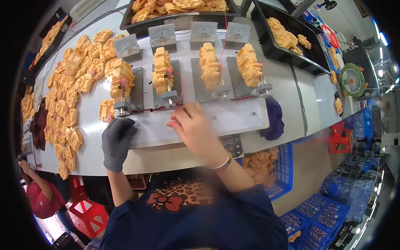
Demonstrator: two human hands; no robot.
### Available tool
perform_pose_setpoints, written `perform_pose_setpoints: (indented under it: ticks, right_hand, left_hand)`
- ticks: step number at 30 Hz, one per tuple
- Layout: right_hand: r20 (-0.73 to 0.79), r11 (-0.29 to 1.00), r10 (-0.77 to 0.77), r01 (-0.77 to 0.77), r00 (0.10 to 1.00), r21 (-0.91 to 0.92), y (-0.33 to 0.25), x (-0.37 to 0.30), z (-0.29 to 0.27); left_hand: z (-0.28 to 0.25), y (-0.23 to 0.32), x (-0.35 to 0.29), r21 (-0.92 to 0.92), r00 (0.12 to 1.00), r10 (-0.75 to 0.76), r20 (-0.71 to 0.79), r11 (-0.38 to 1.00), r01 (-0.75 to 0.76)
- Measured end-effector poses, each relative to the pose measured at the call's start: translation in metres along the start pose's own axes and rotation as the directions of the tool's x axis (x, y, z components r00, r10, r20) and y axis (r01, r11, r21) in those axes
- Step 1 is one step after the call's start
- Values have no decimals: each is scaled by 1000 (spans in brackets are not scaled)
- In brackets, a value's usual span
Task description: The person is assembling small yellow plastic toy vehicle components using a mechanical jig on a factory workbench.
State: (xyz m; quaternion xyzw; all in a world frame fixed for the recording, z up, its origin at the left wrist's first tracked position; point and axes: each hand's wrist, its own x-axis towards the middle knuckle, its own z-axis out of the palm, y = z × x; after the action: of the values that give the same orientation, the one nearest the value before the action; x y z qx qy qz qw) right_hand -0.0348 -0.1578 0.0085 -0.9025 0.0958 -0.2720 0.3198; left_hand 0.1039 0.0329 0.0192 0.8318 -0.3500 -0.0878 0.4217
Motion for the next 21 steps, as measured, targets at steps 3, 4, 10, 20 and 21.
perform_pose_setpoints:
  ticks: [3, 4, 10, 20, 21]
  right_hand:
    - [-61, 996, -58, 53, 996, -76, 0, -3, -6]
    - [-100, 989, -105, 93, 989, -117, 1, -4, -10]
    - [-96, 972, 190, -202, 977, -124, 32, -25, -63]
    - [-164, 950, 281, -298, 946, -89, 38, -27, -66]
    - [-205, 954, 202, -240, 958, -182, 41, -31, -67]
  left_hand:
    - [-1, -1, 0, -3, 1000, -1, 2, 1000, 1]
    - [-1, -2, 0, 13, 1000, 1, -1, 1000, -1]
    - [3, -9, -3, 21, 999, 39, -21, 999, -39]
    - [3, -3, 0, -63, 998, -56, 1, 996, 56]
    - [4, -6, -1, -58, 999, -53, -9, 997, 52]
